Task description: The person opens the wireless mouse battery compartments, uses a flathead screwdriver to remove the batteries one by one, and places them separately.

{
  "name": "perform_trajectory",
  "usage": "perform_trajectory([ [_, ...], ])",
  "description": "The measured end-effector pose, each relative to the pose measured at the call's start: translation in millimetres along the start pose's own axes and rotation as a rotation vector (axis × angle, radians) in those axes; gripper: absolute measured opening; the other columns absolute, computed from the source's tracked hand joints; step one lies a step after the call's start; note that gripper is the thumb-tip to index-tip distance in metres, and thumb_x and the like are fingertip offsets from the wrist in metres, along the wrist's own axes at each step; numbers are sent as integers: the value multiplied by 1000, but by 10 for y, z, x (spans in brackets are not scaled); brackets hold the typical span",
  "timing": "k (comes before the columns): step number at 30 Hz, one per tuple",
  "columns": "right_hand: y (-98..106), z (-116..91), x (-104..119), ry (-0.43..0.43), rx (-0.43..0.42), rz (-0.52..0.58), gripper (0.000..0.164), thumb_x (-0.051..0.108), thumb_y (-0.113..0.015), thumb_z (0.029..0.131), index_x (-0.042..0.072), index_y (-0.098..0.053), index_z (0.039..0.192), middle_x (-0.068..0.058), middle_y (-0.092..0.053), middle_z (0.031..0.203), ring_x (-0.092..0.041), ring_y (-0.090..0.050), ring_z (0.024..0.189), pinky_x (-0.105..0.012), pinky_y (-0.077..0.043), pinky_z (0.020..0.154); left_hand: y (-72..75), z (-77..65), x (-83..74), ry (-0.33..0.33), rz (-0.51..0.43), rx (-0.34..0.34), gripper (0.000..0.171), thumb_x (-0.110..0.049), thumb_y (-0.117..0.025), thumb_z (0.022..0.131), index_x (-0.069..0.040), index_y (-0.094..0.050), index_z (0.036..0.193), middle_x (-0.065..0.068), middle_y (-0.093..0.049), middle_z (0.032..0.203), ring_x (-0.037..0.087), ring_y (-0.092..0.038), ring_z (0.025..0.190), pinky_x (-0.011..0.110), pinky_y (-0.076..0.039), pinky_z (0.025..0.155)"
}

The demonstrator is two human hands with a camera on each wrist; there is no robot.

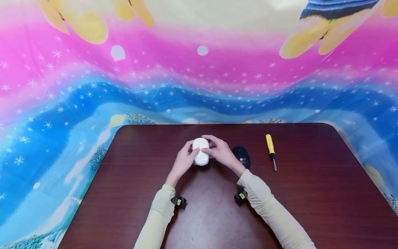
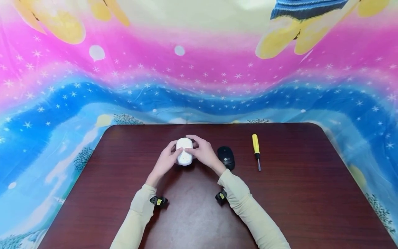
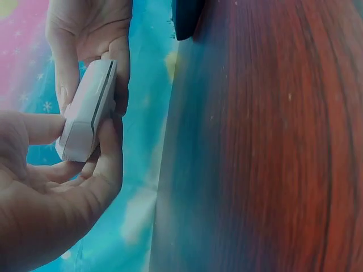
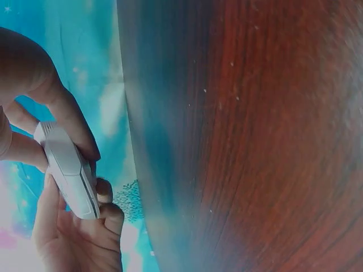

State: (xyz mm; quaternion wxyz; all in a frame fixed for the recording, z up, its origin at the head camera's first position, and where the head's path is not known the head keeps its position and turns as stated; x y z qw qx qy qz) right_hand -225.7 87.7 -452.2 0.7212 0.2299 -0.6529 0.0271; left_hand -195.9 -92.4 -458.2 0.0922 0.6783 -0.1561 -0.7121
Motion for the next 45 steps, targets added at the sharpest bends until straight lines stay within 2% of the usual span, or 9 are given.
perform_trajectory([
  [6, -5, -34, -10, 17, -45, 12, 52, 7, -73, 97, 11, -58, 148, -18, -70, 112, -29, -69, 101, -40, -63, 75, -40, 4, 7, 19, -67, -21, 39, -18, -60, 105, -5, -56, 142, 18, -66, 124, 25, -64, 100, 28, -51, 74],
  [13, -41, -74, 1, 4, -106, 4, 49, 6, -73, 97, 8, -60, 145, -18, -70, 108, -27, -69, 97, -41, -63, 72, -68, 6, 18, 24, -166, -18, 37, -15, -61, 104, -5, -58, 140, 18, -66, 119, 19, -63, 86, 31, -51, 63],
  [19, -69, -78, -6, -2, -130, -38, 45, 4, -70, 98, 8, -61, 142, -19, -71, 103, -26, -70, 89, -49, -62, 72, -84, 13, 34, 20, -166, -14, 38, -12, -61, 104, -2, -58, 140, 20, -67, 121, 17, -62, 83, 41, -53, 63],
  [22, -78, -80, -3, -2, -144, -57, 44, 4, -70, 98, 7, -61, 141, -20, -73, 101, -25, -72, 85, -50, -62, 69, -86, 12, 37, 18, -148, -11, 37, -13, -62, 104, -2, -59, 139, 20, -68, 118, 18, -63, 85, 40, -54, 64],
  [25, -76, -83, 8, 11, -181, -108, 41, 5, -71, 98, 7, -61, 137, -18, -75, 96, -23, -72, 81, -43, -62, 67, -90, 4, 26, 8, -128, -3, 36, -13, -62, 104, -2, -60, 138, 20, -68, 116, 21, -65, 89, 34, -54, 65],
  [29, -70, -75, 43, 55, -246, -145, 36, 3, -73, 95, 4, -61, 128, -16, -75, 99, -26, -72, 89, -39, -60, 76, -96, -7, 18, 0, -140, 5, 37, -12, -62, 103, -1, -58, 138, 20, -68, 116, 22, -66, 92, 29, -52, 65],
  [34, -30, -68, 110, 97, -365, -56, 34, -2, -76, 90, 1, -63, 121, -17, -75, 104, -29, -72, 99, -37, -57, 89, -112, -14, 20, 3, -175, 3, 36, -11, -63, 102, -1, -60, 136, 19, -68, 111, 24, -67, 92, 29, -52, 69],
  [39, 44, -64, 98, 49, -507, 91, 34, -3, -78, 88, 0, -65, 120, -13, -74, 87, -15, -71, 81, -22, -55, 74, -128, -16, 1, -13, -176, 32, 40, -11, -64, 102, 0, -58, 140, 21, -67, 119, 29, -68, 102, 29, -51, 81],
  [45, 121, -63, 52, 36, -509, 323, 36, -11, -72, 90, -7, -59, 123, -15, -69, 83, -9, -70, 71, -34, -62, 74, -118, -12, -20, 4, -191, 17, 39, -5, -61, 102, 5, -56, 140, 22, -66, 116, 26, -65, 97, 28, -51, 76],
])
Point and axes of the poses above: each hand's wrist, its own z-axis towards the middle knuckle, its own y-axis out of the back of the hand, x = y × z, the point moved 1 cm from there along z, towards the middle knuckle
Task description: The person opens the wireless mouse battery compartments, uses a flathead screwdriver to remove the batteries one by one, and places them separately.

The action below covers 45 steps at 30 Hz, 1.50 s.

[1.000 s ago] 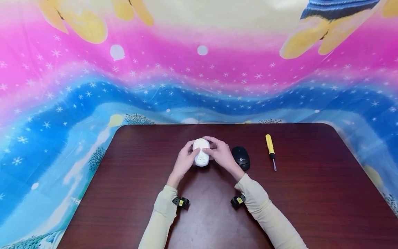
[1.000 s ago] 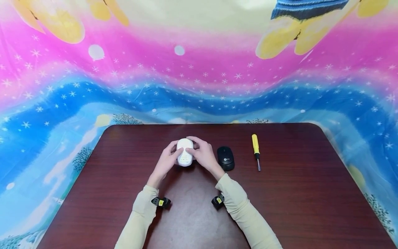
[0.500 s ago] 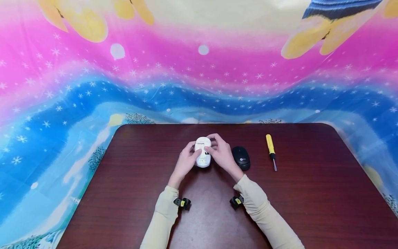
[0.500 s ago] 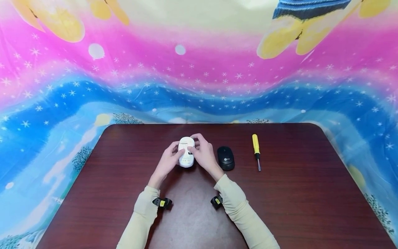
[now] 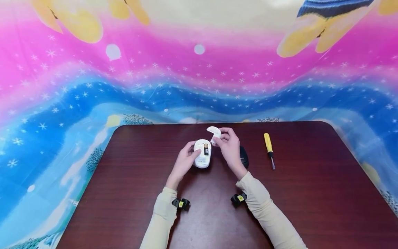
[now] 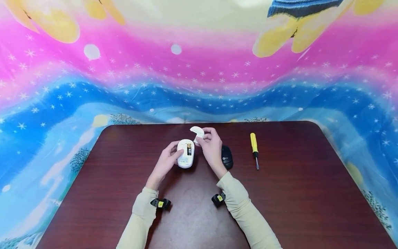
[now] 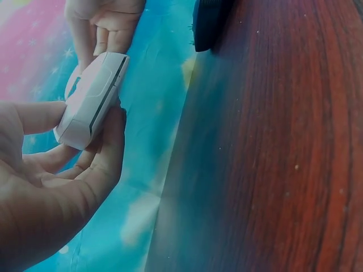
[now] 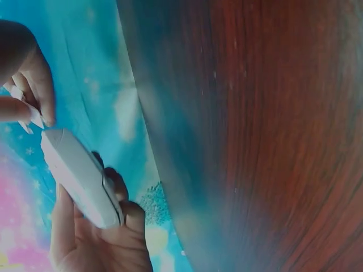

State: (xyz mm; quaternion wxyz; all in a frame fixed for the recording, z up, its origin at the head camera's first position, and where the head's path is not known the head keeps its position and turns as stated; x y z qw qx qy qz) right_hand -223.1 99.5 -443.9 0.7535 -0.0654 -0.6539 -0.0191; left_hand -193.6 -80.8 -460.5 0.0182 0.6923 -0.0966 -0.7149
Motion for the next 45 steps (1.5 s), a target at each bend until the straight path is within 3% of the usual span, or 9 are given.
perform_trajectory([
  [3, 20, 12, -27, -26, 29, 9, 35, -13, -70, 90, -9, -58, 122, -12, -66, 79, -9, -70, 70, -37, -62, 73, 18, -9, -45, 12, -13, -4, 38, -1, -61, 101, 7, -56, 138, 22, -66, 112, 22, -64, 92, 28, -51, 73],
  [6, 31, 10, -52, -44, 43, -3, 33, -14, -69, 90, -11, -59, 121, -9, -64, 75, -10, -69, 69, -39, -63, 72, 31, -78, -197, 15, -33, 0, 37, 0, -61, 101, 8, -57, 137, 22, -65, 111, 19, -63, 90, 27, -52, 73],
  [10, 49, -4, -77, -77, 58, -20, 30, -14, -68, 91, -12, -62, 120, -13, -64, 78, -11, -69, 69, -41, -63, 70, 35, -173, -385, 2, -51, -4, 36, -1, -60, 101, 9, -57, 135, 22, -65, 111, 20, -64, 92, 27, -51, 74],
  [13, 72, -13, -106, -114, 92, -47, 29, -13, -67, 92, -12, -63, 121, -17, -66, 83, -12, -70, 70, -43, -63, 71, 35, -183, -408, -1, -53, -12, 36, -1, -60, 101, 9, -57, 135, 21, -65, 112, 20, -64, 92, 27, -50, 74],
  [23, 113, -61, -272, -185, 239, -176, 30, -13, -68, 90, -13, -65, 120, -23, -70, 90, -16, -71, 73, -40, -63, 71, 23, 30, -16, 27, -88, -26, 39, -4, -60, 102, 4, -56, 140, 20, -64, 116, 14, -62, 90, 29, -51, 70],
  [32, 48, -112, -303, -206, 284, -348, 26, -12, -72, 86, -10, -70, 112, -18, -73, 90, -21, -73, 75, -34, -62, 65, 81, 22, 3, 31, -102, -66, 38, -7, -62, 101, 0, -58, 139, 20, -64, 117, 14, -63, 89, 29, -52, 67],
  [38, 45, -129, -305, -247, 298, -379, 28, -13, -72, 84, -11, -70, 112, -18, -71, 88, -21, -72, 71, -34, -62, 63, 96, 32, 0, 34, -134, -62, 38, -4, -61, 101, 1, -58, 139, 18, -64, 110, 12, -64, 84, 31, -54, 66],
  [45, 49, -148, -318, -236, 305, -428, 29, -14, -71, 84, -13, -70, 112, -22, -73, 97, -30, -75, 79, -34, -62, 63, 104, 10, -13, 40, -143, -61, 38, -4, -61, 101, 2, -57, 139, 19, -64, 111, 12, -64, 83, 27, -53, 63],
])
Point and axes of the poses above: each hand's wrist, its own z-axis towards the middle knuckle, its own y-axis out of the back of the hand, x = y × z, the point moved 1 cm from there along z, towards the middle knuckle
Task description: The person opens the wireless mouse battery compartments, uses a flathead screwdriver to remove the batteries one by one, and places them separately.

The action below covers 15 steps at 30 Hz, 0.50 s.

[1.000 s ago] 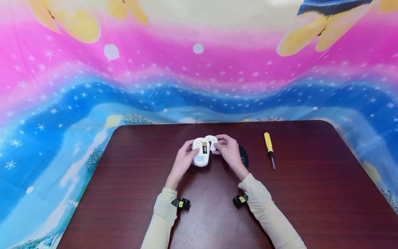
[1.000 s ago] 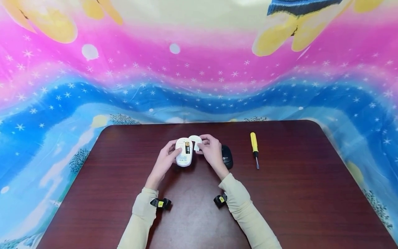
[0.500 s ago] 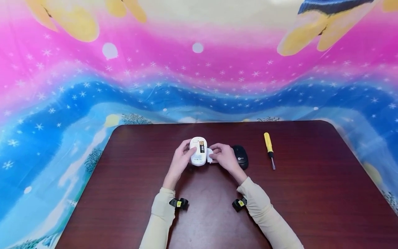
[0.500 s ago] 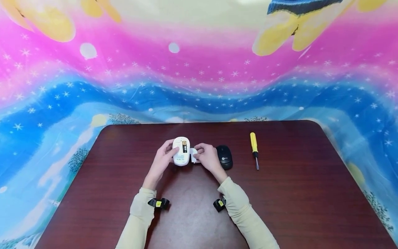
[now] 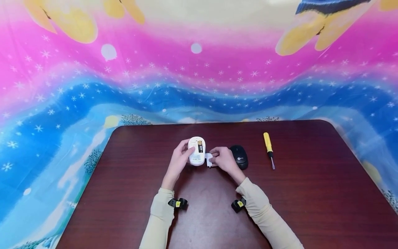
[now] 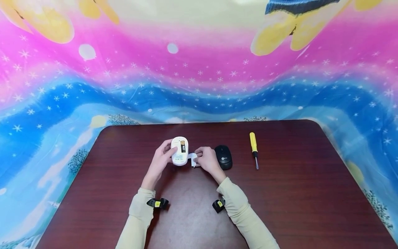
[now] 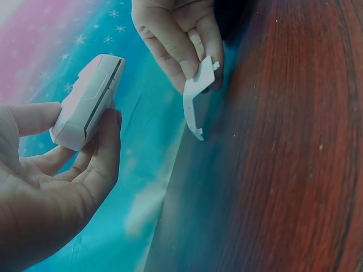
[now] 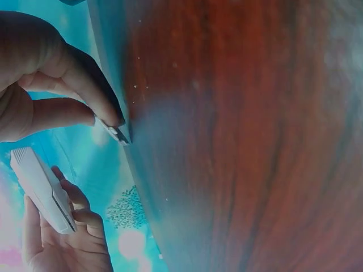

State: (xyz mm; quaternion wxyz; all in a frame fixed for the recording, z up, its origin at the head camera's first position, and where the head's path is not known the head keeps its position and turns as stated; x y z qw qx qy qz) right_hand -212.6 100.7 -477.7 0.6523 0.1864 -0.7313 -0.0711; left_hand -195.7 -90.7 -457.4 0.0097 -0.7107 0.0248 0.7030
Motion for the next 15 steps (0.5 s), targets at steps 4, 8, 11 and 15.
perform_trajectory([
  [4, -2, 2, -18, 8, -11, -56, 27, -13, -72, 84, -12, -71, 111, -20, -72, 97, -28, -74, 80, -33, -62, 63, 10, -3, 5, 4, 11, -7, 39, -4, -61, 101, 1, -58, 139, 21, -64, 116, 14, -64, 87, 27, -54, 67],
  [8, -2, -2, -32, 45, -30, -127, 24, -14, -71, 82, -11, -71, 105, -17, -72, 90, -24, -73, 74, -30, -61, 60, 9, -4, 5, 5, 22, -12, 39, -5, -61, 101, 2, -58, 139, 22, -64, 119, 15, -63, 91, 28, -53, 71],
  [11, 0, -15, -23, 82, -44, -169, 19, -15, -71, 80, -11, -71, 99, -17, -73, 85, -22, -73, 68, -28, -59, 56, 6, -8, 0, 4, 21, -9, 38, -5, -60, 102, 2, -57, 139, 22, -64, 119, 16, -63, 90, 28, -53, 71],
  [15, 1, -38, 1, 113, -52, -224, 14, -13, -71, 80, -10, -71, 93, -15, -73, 78, -18, -70, 58, -26, -57, 52, 8, -10, 0, 9, 15, -8, 39, -5, -60, 101, 1, -57, 139, 21, -64, 119, 16, -63, 90, 28, -53, 69],
])
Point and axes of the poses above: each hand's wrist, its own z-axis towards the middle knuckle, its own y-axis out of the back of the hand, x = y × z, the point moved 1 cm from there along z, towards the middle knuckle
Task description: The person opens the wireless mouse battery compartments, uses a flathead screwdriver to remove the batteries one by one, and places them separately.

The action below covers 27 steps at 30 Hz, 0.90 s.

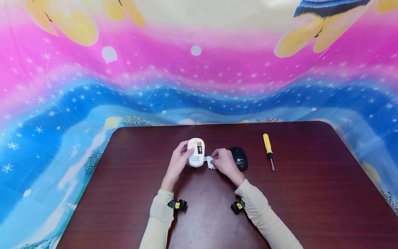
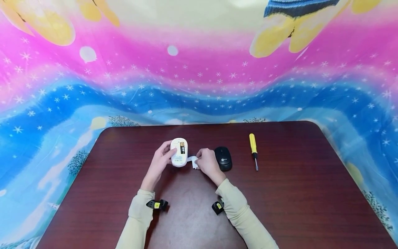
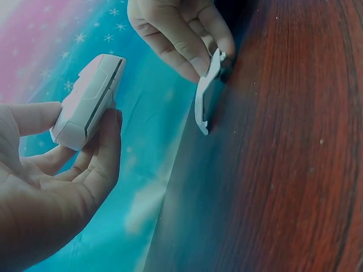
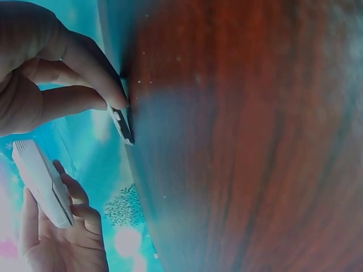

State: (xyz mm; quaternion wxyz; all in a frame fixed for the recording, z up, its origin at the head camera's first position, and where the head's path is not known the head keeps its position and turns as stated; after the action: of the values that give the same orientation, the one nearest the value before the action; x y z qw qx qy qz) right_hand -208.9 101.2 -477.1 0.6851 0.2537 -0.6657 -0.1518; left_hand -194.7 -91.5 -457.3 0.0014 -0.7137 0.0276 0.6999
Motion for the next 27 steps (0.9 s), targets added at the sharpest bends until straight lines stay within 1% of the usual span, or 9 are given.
perform_trajectory([
  [3, 3, -9, 15, 6, 9, -52, 9, -11, -71, 82, -8, -71, 90, -9, -71, 70, -14, -66, 52, -25, -56, 51, 1, 4, -1, 2, -1, -2, 39, -5, -61, 101, 0, -57, 140, 21, -64, 120, 16, -62, 90, 28, -53, 69],
  [6, 7, -16, 28, 16, 20, -122, 4, -8, -71, 84, -4, -71, 83, -3, -66, 61, -11, -62, 47, -25, -54, 51, 1, 7, -1, 5, -10, -3, 39, -5, -61, 101, 0, -58, 140, 21, -64, 120, 16, -62, 90, 27, -53, 68],
  [8, 18, -21, 46, 41, 13, -186, 10, -4, -72, 87, -1, -70, 78, -1, -63, 58, -10, -60, 48, -26, -52, 52, 0, 5, 7, 4, -15, -3, 38, -6, -60, 102, 1, -57, 140, 20, -64, 119, 15, -62, 89, 27, -54, 68],
  [11, 58, -30, 96, 97, -18, -292, 17, 6, -74, 92, 2, -71, 76, -1, -64, 61, -12, -59, 54, -29, -51, 56, -2, -6, 8, 5, -18, -4, 38, -6, -59, 102, 2, -56, 140, 20, -64, 118, 15, -62, 89, 27, -54, 67],
  [14, 149, -43, 157, 130, -51, -352, 18, 16, -74, 96, 3, -74, 83, -3, -66, 70, -15, -57, 61, -33, -49, 59, -1, -10, 9, 7, -15, -4, 38, -6, -59, 103, 1, -56, 140, 20, -64, 118, 15, -63, 88, 27, -54, 67],
  [17, 291, -53, 197, 133, -79, -349, 20, 21, -72, 98, 3, -76, 91, -2, -65, 70, -17, -56, 61, -35, -49, 62, 3, -7, 12, 17, -14, -4, 39, -6, -60, 102, 0, -57, 140, 21, -64, 118, 15, -62, 87, 27, -54, 67],
  [21, 525, -62, 218, 131, -127, -312, 23, 24, -70, 100, 2, -77, 97, -1, -58, 63, -18, -51, 58, -37, -47, 64, 10, 8, 31, 17, -5, -2, 39, -6, -60, 102, 0, -57, 140, 21, -64, 118, 15, -63, 87, 27, -54, 67],
  [24, 700, -66, 192, 131, -159, -275, 25, 25, -68, 101, 1, -77, 99, 0, -55, 61, -18, -48, 57, -36, -45, 64, 8, 17, 45, 19, -3, -3, 39, -7, -61, 102, 0, -57, 140, 21, -64, 119, 15, -63, 87, 27, -53, 67],
  [27, 863, -68, 136, 117, -182, -253, 27, 26, -66, 102, 1, -77, 101, -2, -55, 61, -19, -48, 56, -36, -43, 62, 5, 21, 51, 26, -1, -5, 40, -7, -61, 102, -1, -57, 141, 21, -64, 120, 15, -63, 87, 27, -53, 67],
])
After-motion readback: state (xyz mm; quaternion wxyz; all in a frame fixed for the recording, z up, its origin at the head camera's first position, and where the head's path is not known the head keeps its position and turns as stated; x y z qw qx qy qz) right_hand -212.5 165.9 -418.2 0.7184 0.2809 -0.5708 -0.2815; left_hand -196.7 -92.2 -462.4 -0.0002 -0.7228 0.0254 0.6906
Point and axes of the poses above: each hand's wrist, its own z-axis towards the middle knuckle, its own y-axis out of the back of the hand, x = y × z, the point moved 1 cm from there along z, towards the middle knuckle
